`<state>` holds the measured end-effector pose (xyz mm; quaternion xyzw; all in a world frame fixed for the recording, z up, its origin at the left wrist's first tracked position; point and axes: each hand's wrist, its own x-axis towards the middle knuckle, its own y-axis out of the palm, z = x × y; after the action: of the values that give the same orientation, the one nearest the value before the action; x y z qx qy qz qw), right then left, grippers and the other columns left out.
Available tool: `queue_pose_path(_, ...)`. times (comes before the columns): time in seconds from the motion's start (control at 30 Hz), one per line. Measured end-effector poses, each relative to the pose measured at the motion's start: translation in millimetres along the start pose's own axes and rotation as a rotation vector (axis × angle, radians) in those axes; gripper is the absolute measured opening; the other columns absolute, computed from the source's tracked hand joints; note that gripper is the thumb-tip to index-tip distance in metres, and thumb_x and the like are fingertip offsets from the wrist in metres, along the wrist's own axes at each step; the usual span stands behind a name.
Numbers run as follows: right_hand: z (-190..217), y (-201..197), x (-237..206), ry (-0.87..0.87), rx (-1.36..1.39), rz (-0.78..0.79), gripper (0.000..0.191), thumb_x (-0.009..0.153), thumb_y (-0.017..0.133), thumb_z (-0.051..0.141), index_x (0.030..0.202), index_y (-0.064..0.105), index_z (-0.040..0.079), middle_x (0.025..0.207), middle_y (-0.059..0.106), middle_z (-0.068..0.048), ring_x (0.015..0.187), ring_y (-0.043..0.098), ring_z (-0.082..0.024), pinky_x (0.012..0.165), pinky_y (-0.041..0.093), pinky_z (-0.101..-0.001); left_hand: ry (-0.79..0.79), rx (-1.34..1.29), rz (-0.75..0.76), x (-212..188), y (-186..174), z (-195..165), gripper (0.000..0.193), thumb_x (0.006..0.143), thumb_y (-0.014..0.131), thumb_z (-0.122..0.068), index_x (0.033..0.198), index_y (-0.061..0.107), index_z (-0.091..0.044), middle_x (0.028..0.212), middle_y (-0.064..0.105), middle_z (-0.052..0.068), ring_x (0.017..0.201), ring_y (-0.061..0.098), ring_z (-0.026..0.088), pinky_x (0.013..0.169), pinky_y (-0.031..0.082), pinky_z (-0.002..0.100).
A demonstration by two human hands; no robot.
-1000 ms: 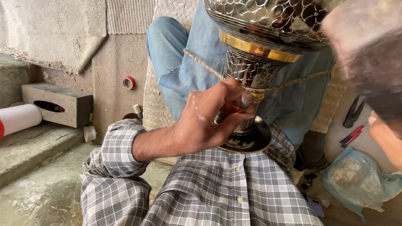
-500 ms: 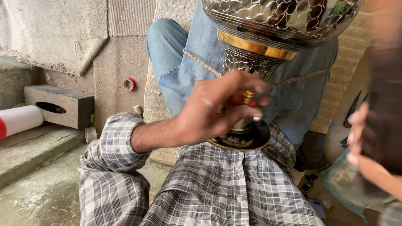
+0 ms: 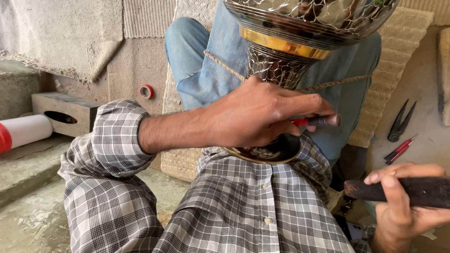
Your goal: The person sits on the floor with a large polished metal vase held between their legs and a rope support, holds a chisel against the vase's surface, and repeatedly strikes the chisel with a wooden mallet to engrave decorative patterns, repositioning the chisel around the vase as they work.
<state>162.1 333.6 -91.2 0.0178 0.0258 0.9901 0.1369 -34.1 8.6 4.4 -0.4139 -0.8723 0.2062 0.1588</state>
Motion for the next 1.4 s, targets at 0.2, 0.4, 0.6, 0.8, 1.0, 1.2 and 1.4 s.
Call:
queue_pose_path(0.2,15,31,9,-0.001,-0.543,0.171,0.038,0.094,0.08,-0.006,0.121,0.053,-0.002,0.099,0.071,-0.011,0.086,0.072,-0.019,0.082,0.062,-0.0308,0.045,0.035,0.09,6,-1,4,0.057,0.091,0.077,-0.013,0.143,0.055,-0.015,0.132,0.073,-0.001,0.109,0.077,0.021,0.077,0.066,0.034)
queue_pose_path(0.4,4,49,-10,0.067,-0.358,0.084,0.051,0.091,0.077,-0.004,0.132,0.046,-0.003,0.1,0.067,-0.007,0.088,0.068,-0.014,0.082,0.058,-0.027,0.055,0.052,0.186,19,1,5,0.063,0.081,0.082,-0.018,0.14,0.061,-0.016,0.121,0.077,0.002,0.1,0.077,0.022,0.075,0.064,0.039)
queue_pose_path(0.6,-6,57,-19,-0.014,-0.443,0.063,0.065,0.09,0.076,-0.008,0.145,0.042,-0.004,0.101,0.065,-0.012,0.087,0.067,-0.019,0.083,0.057,-0.0322,0.072,0.032,0.379,28,0,6,0.062,0.082,0.08,-0.017,0.14,0.06,-0.016,0.1,0.081,0.0,0.088,0.078,0.018,0.065,0.061,0.041)
queue_pose_path(0.8,-13,68,-16,-0.133,-0.383,-0.058,0.071,0.081,0.072,-0.004,0.141,0.035,-0.005,0.114,0.06,-0.015,0.094,0.067,-0.022,0.084,0.059,-0.0367,0.192,-0.079,0.454,33,2,15,0.055,0.086,0.076,-0.017,0.138,0.063,-0.018,0.1,0.08,-0.002,0.084,0.078,0.012,0.062,0.062,0.036)
queue_pose_path(1.0,-28,67,-25,-0.351,-0.439,0.036,0.047,0.091,0.071,-0.007,0.124,0.037,-0.003,0.108,0.057,-0.019,0.093,0.065,-0.026,0.08,0.058,-0.0364,0.26,-0.156,0.684,46,4,22,0.05,0.088,0.074,-0.016,0.137,0.064,-0.02,0.098,0.082,-0.007,0.079,0.077,0.011,0.059,0.056,0.038)
queue_pose_path(1.2,-29,56,-40,-0.302,-0.394,-0.129,0.035,0.099,0.07,-0.007,0.118,0.042,-0.001,0.099,0.054,-0.012,0.079,0.06,-0.021,0.076,0.059,-0.0329,0.355,-0.242,0.729,54,0,24,0.054,0.086,0.076,-0.015,0.138,0.063,-0.018,0.098,0.081,-0.007,0.085,0.077,0.015,0.069,0.058,0.04)
queue_pose_path(1.4,-27,51,-30,-0.523,-0.727,-0.004,0.041,0.088,0.073,-0.008,0.113,0.04,-0.004,0.099,0.059,-0.018,0.08,0.063,-0.028,0.072,0.052,-0.0376,0.371,-0.264,0.782,58,-2,20,0.051,0.086,0.076,-0.013,0.135,0.065,-0.019,0.096,0.082,-0.009,0.089,0.077,0.015,0.071,0.057,0.04)
